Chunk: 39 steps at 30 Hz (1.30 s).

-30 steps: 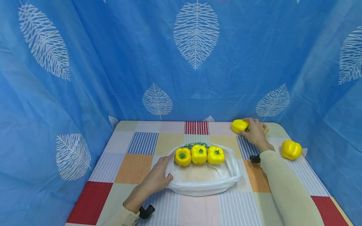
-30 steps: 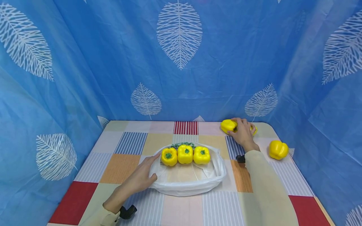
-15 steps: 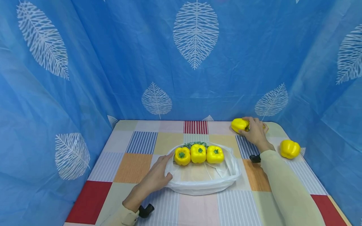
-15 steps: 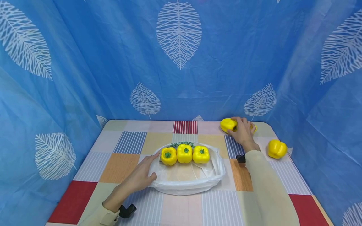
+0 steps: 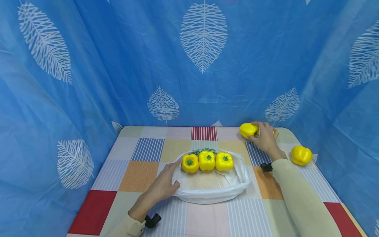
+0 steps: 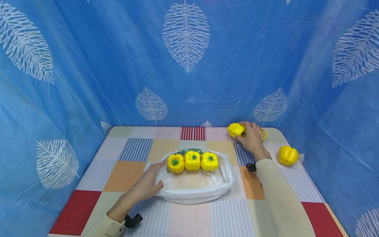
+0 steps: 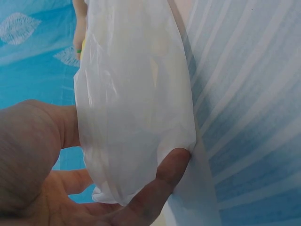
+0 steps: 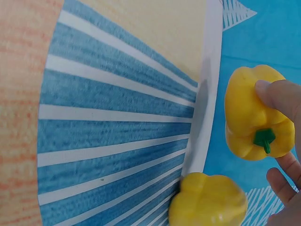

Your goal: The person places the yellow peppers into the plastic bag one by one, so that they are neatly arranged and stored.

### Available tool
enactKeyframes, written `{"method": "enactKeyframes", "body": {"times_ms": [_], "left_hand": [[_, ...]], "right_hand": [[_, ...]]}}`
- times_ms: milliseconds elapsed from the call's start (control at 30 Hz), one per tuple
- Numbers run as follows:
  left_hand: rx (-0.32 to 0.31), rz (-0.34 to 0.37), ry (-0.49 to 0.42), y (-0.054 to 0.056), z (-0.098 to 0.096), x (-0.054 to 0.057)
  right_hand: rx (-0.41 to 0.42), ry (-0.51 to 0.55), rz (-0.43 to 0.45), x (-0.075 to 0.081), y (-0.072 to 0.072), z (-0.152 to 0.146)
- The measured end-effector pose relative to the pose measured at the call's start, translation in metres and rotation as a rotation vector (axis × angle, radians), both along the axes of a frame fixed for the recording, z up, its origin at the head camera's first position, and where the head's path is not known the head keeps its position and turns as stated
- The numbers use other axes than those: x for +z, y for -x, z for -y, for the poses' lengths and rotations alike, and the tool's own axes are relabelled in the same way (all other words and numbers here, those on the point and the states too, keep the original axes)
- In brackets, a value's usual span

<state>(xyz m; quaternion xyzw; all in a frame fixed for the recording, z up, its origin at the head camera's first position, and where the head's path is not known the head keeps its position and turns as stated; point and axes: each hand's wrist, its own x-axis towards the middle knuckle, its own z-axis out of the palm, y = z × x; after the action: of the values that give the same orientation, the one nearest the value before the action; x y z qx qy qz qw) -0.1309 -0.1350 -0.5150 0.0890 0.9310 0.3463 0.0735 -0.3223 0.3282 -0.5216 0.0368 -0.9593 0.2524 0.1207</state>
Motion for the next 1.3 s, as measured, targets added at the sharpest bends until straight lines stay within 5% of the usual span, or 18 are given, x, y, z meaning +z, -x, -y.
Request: {"method": "enactKeyframes", "body": {"times_ms": [1300], "left_hand": [[0.016, 0.003, 0.011, 0.001, -0.003, -0.003]], "right_hand": [[0.05, 0.014, -0.044, 0.014, -0.024, 0.012]]}}
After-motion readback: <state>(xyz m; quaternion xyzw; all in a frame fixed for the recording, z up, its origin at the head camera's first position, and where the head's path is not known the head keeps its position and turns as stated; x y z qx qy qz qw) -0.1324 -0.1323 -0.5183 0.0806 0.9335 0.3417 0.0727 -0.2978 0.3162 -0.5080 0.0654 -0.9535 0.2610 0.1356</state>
